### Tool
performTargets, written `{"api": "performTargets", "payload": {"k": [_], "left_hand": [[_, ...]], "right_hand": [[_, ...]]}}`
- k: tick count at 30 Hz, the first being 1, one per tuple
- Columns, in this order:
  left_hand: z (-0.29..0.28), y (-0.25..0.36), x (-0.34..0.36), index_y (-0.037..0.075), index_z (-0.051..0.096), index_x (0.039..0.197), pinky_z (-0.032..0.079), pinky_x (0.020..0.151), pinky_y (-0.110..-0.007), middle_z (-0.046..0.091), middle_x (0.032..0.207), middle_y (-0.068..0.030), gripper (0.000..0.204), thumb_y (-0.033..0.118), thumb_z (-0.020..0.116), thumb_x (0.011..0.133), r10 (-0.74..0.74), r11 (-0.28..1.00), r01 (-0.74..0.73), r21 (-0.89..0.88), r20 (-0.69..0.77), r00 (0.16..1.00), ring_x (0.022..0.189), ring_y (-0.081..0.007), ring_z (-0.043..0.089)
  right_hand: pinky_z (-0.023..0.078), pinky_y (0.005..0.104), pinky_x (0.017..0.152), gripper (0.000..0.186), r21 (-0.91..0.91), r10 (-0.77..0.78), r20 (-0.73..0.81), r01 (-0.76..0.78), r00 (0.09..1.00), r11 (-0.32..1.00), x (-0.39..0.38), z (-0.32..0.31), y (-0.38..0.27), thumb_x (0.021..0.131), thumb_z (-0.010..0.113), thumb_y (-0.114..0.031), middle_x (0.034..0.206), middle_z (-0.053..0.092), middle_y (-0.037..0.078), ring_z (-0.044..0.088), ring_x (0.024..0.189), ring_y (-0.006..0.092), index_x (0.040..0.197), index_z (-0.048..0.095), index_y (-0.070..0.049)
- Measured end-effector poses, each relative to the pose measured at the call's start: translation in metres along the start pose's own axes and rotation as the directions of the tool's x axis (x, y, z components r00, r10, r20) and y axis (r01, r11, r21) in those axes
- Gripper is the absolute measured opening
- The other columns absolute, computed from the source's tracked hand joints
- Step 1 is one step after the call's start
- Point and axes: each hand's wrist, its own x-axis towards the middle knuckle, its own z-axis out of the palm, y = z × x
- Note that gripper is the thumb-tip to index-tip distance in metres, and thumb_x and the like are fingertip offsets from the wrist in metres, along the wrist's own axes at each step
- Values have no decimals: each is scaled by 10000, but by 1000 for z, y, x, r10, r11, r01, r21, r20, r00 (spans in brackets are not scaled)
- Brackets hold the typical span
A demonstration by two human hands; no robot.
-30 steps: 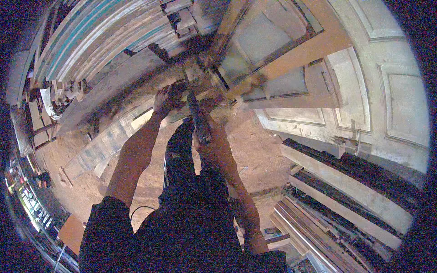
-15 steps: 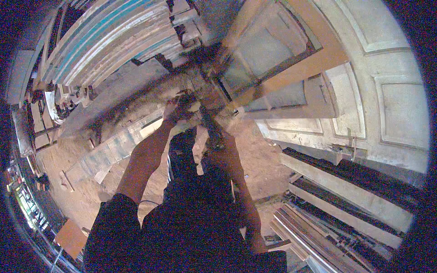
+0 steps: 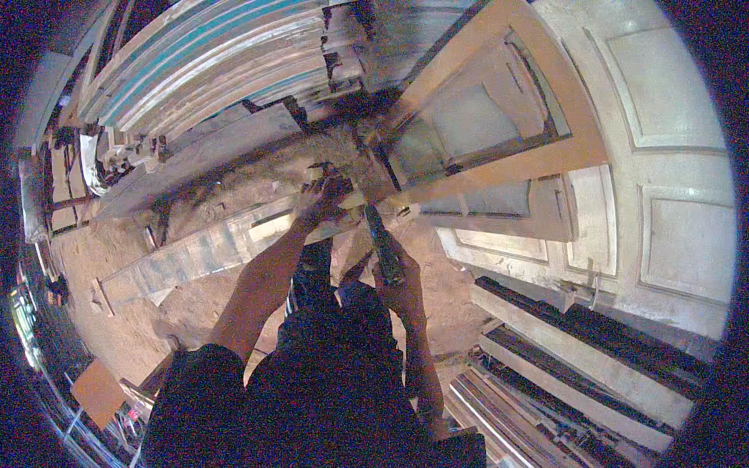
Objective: The person saws a piece of wood using a hand saw while holding it against a workbench and a door frame.
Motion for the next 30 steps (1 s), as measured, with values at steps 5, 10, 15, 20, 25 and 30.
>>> {"api": "performTargets", "payload": {"k": [5, 10, 15, 20, 25, 30], "left_hand": [[16, -9, 4, 349, 500, 1465, 402, 1060, -598, 401, 1567, -93, 903, 657, 799, 671, -75, 997, 77, 21, -70, 995, 1387, -395, 436], [-6, 23, 9, 171, 383, 1525, 262, 1172, -568, 347, 1591, -160, 1062, 729, 741, 695, -99, 995, 100, -24, 23, 995, 1473, -377, 321], [1, 0, 3, 87, 312, 1567, 198, 1229, -539, 333, 1597, -185, 1179, 765, 716, 692, -105, 990, 103, 96, 20, 994, 1496, -358, 286], [-8, 12, 8, 80, 284, 1579, 194, 1227, -552, 304, 1617, -188, 1168, 734, 718, 713, -51, 999, 50, 21, 82, 995, 1512, -354, 259], [-9, 12, 1, 57, 273, 1578, 146, 1239, -573, 325, 1608, -175, 1177, 762, 686, 730, -110, 987, 99, 125, 87, 990, 1518, -356, 246], [-35, 29, 3, 41, 251, 1581, 170, 1227, -595, 315, 1611, -198, 1230, 766, 706, 697, -151, 988, 145, 47, 188, 970, 1513, -389, 244]], "right_hand": [[515, 322, 948, 514, -30, 24, 22, -24, 999, 999, 2, -4, -8, 873, 646, -7, 1201, 695, 153, 662, 1067, 177, 1378, 558, 34], [515, 322, 940, 507, -69, -18, -34, 16, 999, 997, -3, -6, 3, 884, 660, -14, 1202, 695, 146, 660, 1047, 167, 1378, 556, 36], [510, 316, 938, 497, -62, -60, 23, 61, 998, 996, 5, -3, 1, 896, 653, -7, 1197, 695, 140, 641, 1035, 149, 1382, 558, 28], [499, 321, 964, 518, -86, -74, -8, 73, 997, 994, -3, 2, -3, 896, 626, 13, 1231, 681, 147, 624, 1074, 153, 1407, 541, 20], [514, 317, 928, 530, -126, 85, -20, -87, 996, 988, -10, 12, -17, 891, 612, 26, 1211, 685, 144, 641, 1062, 162, 1415, 531, 21], [540, 336, 829, 584, -185, 44, -34, -50, 998, 981, -2, 1, -7, 829, 624, 14, 1134, 718, 150, 687, 959, 195, 1407, 544, -3]]}}
